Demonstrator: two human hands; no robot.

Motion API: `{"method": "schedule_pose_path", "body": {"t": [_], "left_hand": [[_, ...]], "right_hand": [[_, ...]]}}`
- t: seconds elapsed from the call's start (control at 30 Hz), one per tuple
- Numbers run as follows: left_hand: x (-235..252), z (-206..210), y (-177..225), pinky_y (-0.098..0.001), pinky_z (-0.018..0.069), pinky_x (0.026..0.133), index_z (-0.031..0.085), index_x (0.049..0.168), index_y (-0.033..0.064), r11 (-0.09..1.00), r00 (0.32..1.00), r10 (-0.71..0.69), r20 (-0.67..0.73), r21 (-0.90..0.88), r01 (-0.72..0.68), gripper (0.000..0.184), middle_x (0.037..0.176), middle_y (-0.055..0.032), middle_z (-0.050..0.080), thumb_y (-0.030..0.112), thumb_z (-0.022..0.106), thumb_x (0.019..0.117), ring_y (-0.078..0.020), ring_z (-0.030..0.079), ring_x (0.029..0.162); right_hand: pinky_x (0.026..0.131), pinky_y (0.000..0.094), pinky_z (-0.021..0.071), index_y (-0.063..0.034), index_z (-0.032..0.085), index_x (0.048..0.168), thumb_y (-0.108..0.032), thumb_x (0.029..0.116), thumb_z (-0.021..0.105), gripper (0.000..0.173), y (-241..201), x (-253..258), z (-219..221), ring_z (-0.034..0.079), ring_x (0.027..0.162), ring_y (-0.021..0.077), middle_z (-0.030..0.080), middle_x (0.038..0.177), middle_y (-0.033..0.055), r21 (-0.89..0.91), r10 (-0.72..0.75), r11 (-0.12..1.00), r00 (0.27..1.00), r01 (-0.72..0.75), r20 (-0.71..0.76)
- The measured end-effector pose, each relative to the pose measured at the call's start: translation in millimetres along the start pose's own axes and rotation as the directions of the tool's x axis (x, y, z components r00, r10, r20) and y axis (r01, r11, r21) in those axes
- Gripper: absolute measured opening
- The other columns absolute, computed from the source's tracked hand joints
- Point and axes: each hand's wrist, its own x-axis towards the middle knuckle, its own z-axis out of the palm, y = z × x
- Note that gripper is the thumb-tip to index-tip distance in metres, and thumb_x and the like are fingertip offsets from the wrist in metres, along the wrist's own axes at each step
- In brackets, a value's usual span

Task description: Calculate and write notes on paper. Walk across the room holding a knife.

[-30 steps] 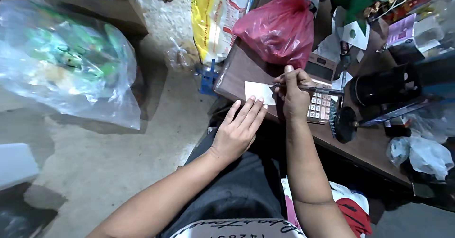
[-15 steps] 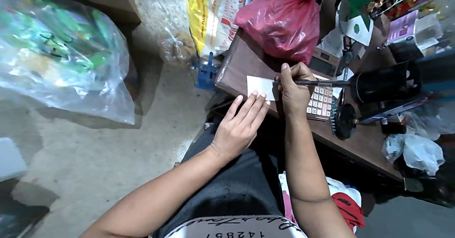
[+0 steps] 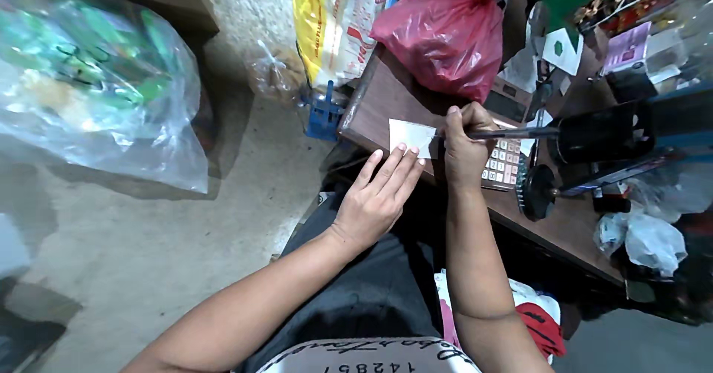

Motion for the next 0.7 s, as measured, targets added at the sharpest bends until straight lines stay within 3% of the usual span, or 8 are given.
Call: {"method": "schedule_pose_path", "body": {"t": [0.13,0.27,0.43,0.7], "left_hand": [[-1.2,-0.5,-1.1,-0.0490,0.0267,0.123,0.056,0.144,0.0037,1.000,1.000,0.009,-0.003,0.006,-0.009,0.046,0.152,-0.0154,0.052,0.018,0.055,0.1001,-0.0283,0.043,0.146],[0.2,-2.4,-0.4,-0.0503,0.0270,0.123,0.063,0.131,0.0035,1.000,1.000,0.012,0.000,-0.006,-0.012,0.035,0.146,-0.0164,0.057,0.015,0.057,0.0981,-0.0297,0.044,0.145],[-0.8,-2.5,-2.3,-0.0506,0.0253,0.123,0.061,0.135,0.0018,0.998,1.000,0.017,0.007,-0.055,-0.017,0.038,0.147,-0.0177,0.056,0.013,0.056,0.0983,-0.0312,0.043,0.146],[-1.7,-1.5,-6.1,-0.0492,0.0300,0.121,0.060,0.134,-0.0028,0.992,0.999,0.026,-0.039,-0.122,-0.030,0.038,0.143,-0.0209,0.058,0.011,0.054,0.0997,-0.0339,0.046,0.143]], "right_hand": [[0.049,0.0150,0.0492,-0.0129,0.056,0.074,-0.001,0.0978,0.059,0.027,-12.0,-1.1,16.4,0.059,0.055,0.0001,0.062,0.067,-0.0062,0.130,0.039,0.990,0.997,-0.048,0.071],[0.049,0.0153,0.0453,-0.0115,0.052,0.072,-0.002,0.0973,0.061,0.028,-16.7,5.3,36.5,0.053,0.054,0.0005,0.056,0.065,-0.0052,0.081,0.035,0.996,0.986,-0.049,0.161],[0.050,0.0137,0.0451,-0.0118,0.052,0.071,-0.001,0.0966,0.062,0.029,-13.9,5.5,38.9,0.054,0.055,-0.0012,0.056,0.064,-0.0061,0.088,0.020,0.995,0.983,-0.036,0.183],[0.049,0.0152,0.0470,-0.0099,0.054,0.072,0.000,0.0952,0.065,0.027,-13.3,4.5,40.8,0.056,0.055,0.0008,0.059,0.066,-0.0034,0.083,0.024,0.996,0.986,-0.038,0.164]]}}
